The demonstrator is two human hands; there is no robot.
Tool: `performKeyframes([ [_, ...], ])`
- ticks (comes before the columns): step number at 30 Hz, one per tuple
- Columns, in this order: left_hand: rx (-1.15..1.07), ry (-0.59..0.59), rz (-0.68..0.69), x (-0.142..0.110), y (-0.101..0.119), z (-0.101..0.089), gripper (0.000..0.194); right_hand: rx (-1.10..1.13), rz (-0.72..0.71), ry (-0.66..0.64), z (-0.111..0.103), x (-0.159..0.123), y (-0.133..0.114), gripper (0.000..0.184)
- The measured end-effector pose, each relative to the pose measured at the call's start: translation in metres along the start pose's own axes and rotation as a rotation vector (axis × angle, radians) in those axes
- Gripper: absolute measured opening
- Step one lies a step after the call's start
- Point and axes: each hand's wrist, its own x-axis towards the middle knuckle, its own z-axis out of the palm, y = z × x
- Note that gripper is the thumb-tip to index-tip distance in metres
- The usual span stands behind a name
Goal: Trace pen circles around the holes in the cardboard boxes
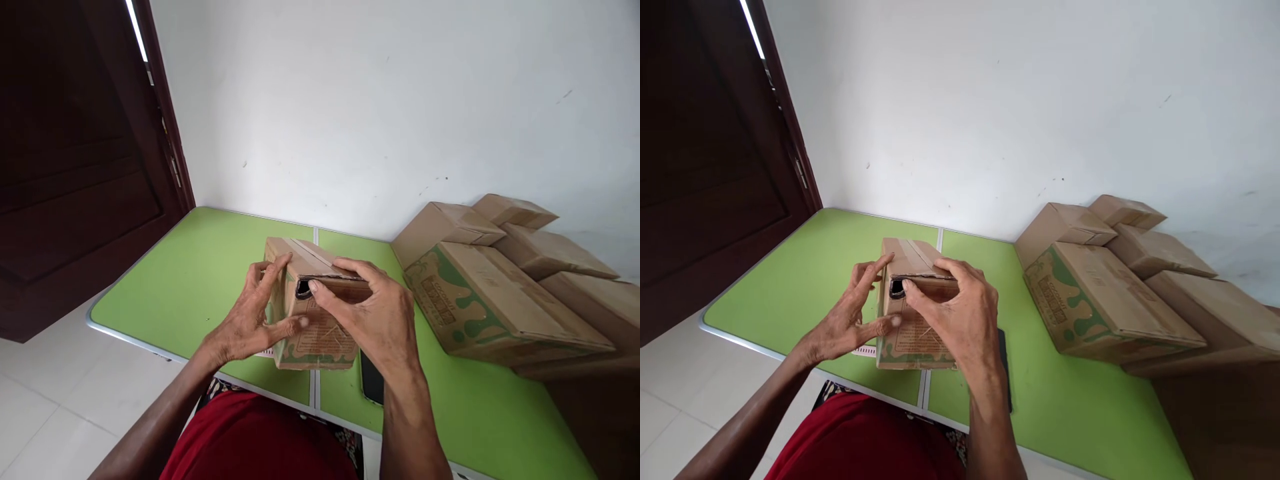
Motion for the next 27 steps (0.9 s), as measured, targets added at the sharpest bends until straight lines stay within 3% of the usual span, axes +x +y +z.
performKeyframes([
  [7, 0.265, -0.068, 0.227, 0.018, -0.013, 0.002, 0.161, 0.008, -0.023, -0.108, -0.017, 0.021, -0.003, 0.046],
  [9, 0.239, -0.047, 0.229, 0.017, -0.013, 0.004, 0.158, 0.005, -0.055, -0.135, -0.018, 0.029, -0.006, 0.04],
  [14, 0.02, 0.025, 0.148, 0.024, -0.023, 0.0, 0.121, -0.027, -0.11, -0.169, -0.014, 0.045, -0.01, 0.037],
  [16, -0.054, 0.037, 0.107, 0.03, -0.031, -0.004, 0.119, -0.025, -0.122, -0.186, -0.012, 0.049, -0.01, 0.035],
  [20, -0.034, 0.045, 0.112, 0.039, -0.041, -0.007, 0.129, -0.026, -0.133, -0.211, -0.008, 0.053, -0.006, 0.037],
  [27, 0.319, 0.009, 0.377, 0.031, -0.029, 0.001, 0.173, 0.009, -0.16, -0.267, -0.008, 0.064, 0.005, 0.044],
])
